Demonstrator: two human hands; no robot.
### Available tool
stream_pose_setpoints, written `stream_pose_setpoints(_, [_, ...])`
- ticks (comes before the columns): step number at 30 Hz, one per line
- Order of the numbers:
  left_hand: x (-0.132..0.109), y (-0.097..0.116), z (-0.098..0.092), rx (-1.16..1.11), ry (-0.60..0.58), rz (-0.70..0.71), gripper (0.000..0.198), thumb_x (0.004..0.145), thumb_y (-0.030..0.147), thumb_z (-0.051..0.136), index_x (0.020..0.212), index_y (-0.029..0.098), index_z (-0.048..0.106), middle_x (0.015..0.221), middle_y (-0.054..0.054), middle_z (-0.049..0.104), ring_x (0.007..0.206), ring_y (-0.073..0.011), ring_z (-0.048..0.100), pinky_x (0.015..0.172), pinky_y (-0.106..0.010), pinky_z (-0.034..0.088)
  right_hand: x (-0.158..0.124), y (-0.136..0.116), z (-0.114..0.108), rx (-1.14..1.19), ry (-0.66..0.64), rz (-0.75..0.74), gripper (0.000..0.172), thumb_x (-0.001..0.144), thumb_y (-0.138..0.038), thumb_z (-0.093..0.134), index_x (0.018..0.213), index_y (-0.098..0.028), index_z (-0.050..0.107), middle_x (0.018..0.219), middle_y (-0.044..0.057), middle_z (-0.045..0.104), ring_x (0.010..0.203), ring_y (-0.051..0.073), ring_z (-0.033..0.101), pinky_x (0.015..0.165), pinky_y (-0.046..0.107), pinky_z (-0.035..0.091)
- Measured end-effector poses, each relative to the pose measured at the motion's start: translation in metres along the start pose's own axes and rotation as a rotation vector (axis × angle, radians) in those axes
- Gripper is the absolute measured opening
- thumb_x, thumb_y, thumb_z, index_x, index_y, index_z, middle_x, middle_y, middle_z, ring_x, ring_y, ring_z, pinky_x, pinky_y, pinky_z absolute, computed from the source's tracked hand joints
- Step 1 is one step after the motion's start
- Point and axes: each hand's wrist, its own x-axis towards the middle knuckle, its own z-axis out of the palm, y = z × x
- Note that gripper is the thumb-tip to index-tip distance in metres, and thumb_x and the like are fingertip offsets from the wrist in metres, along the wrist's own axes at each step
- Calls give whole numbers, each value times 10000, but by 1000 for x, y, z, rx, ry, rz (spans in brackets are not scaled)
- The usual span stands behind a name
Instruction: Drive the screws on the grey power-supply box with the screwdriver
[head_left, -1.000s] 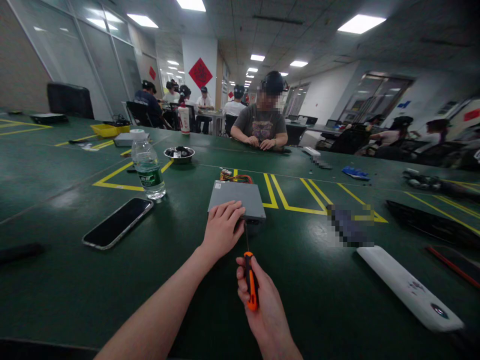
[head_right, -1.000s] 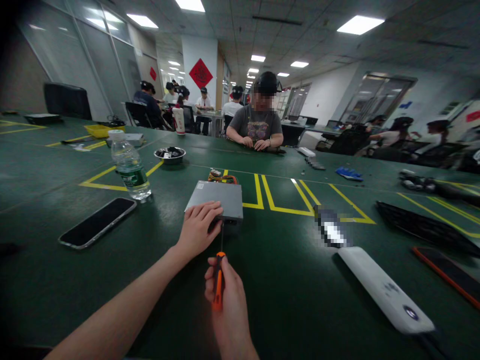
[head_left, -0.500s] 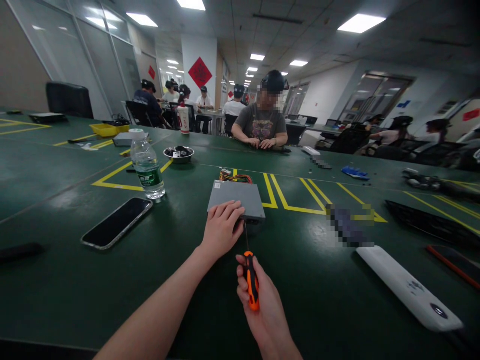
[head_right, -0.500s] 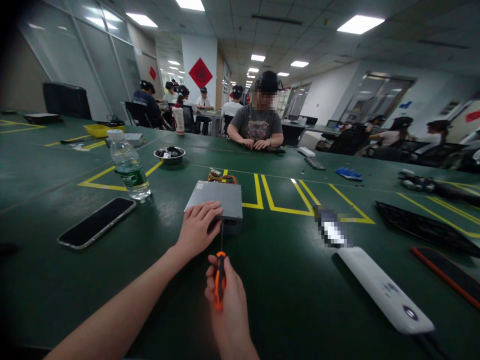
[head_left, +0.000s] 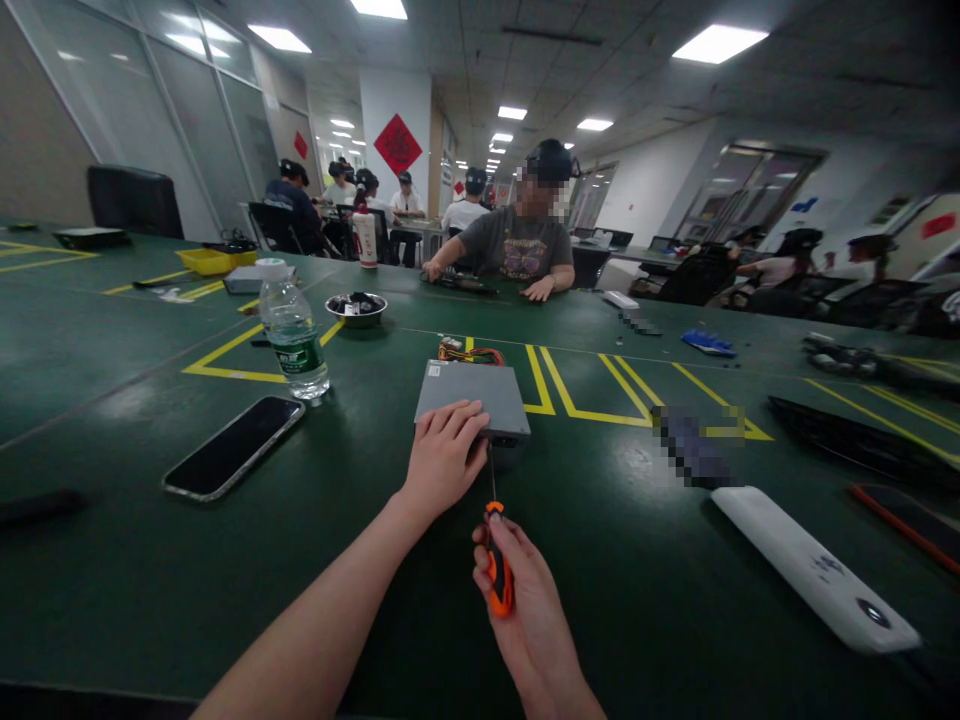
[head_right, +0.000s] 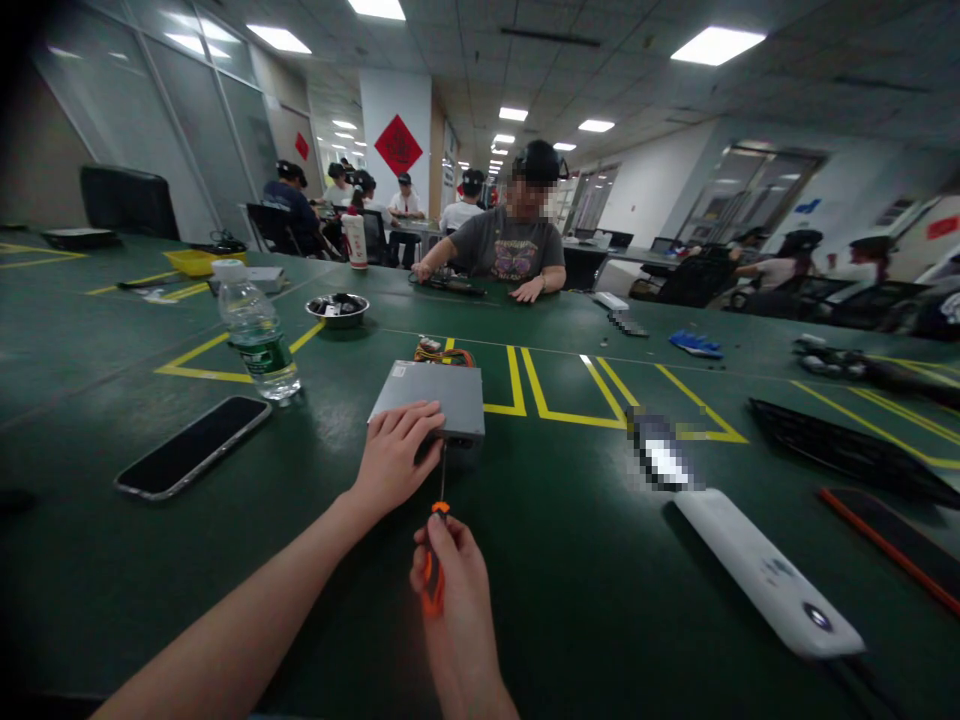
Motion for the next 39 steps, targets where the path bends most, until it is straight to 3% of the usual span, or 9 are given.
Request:
stream_pose_setpoints(3, [0, 0, -1, -2, 1, 0, 247, 854, 258, 500, 1097, 244, 544, 1236, -9, 576, 1170, -208, 469, 949, -392, 323, -1, -1, 0, 20, -13, -7, 412, 447, -308, 871, 730, -134, 628, 654, 12, 614, 526, 69, 487, 438, 146, 360])
stream_pose_setpoints(10, [0, 0, 0, -7, 7, 2, 241, 851, 247, 503, 1088, 246, 545, 1232, -12, 579, 1166, -209, 474, 945, -392, 325, -2, -4, 3, 28, -7, 62, 415, 570, -411, 781, 826, -106, 662, 631, 22, 597, 496, 58, 445, 399, 131, 310])
stream_pose_setpoints(15, [0, 0, 1, -11, 7, -1, 246, 852, 248, 500, 1094, 244, 546, 1235, -19, 577, 1167, -216, 473, 947, -398, 327, -2, -2, 4, 26, 48, -27, 377, 483, -314, 850, 736, -137, 632, 664, 7, 602, 546, 72, 476, 447, 146, 364])
stream_pose_setpoints(21, [1, 1, 0, -10, 17, -3, 248, 839, 235, 517, 1083, 255, 556, 1219, -18, 587, 1162, -218, 480, 943, -403, 339, -5, -3, 3, 18, -13, 51, 411, 564, -395, 809, 818, -108, 660, 694, 42, 613, 537, 75, 477, 439, 153, 359])
stream_pose_setpoints(27, [1, 1, 0, 0, 13, 3, 244, 844, 243, 513, 1083, 251, 556, 1226, -17, 583, 1160, -216, 479, 942, -403, 337, -3, -2, 2, 16, -7, 1, 369, 517, -316, 846, 759, -139, 629, 670, 10, 598, 524, 69, 465, 431, 151, 349])
stream_pose_setpoints(34, [1, 0, 1, 6, 5, 0, 232, 861, 255, 496, 1087, 254, 548, 1233, -11, 579, 1163, -213, 476, 939, -394, 329, -2, -1, 3, 13, -29, 31, 397, 608, -406, 780, 846, -114, 656, 672, 29, 592, 521, 63, 449, 404, 134, 318])
stream_pose_setpoints(39, [1, 0, 0, 11, 7, 10, 231, 859, 254, 500, 1085, 249, 550, 1230, -14, 581, 1160, -209, 479, 940, -392, 328, -1, 0, 3, 7, -7, -32, 362, 516, -338, 844, 714, -134, 621, 637, -7, 564, 481, 39, 404, 377, 119, 280])
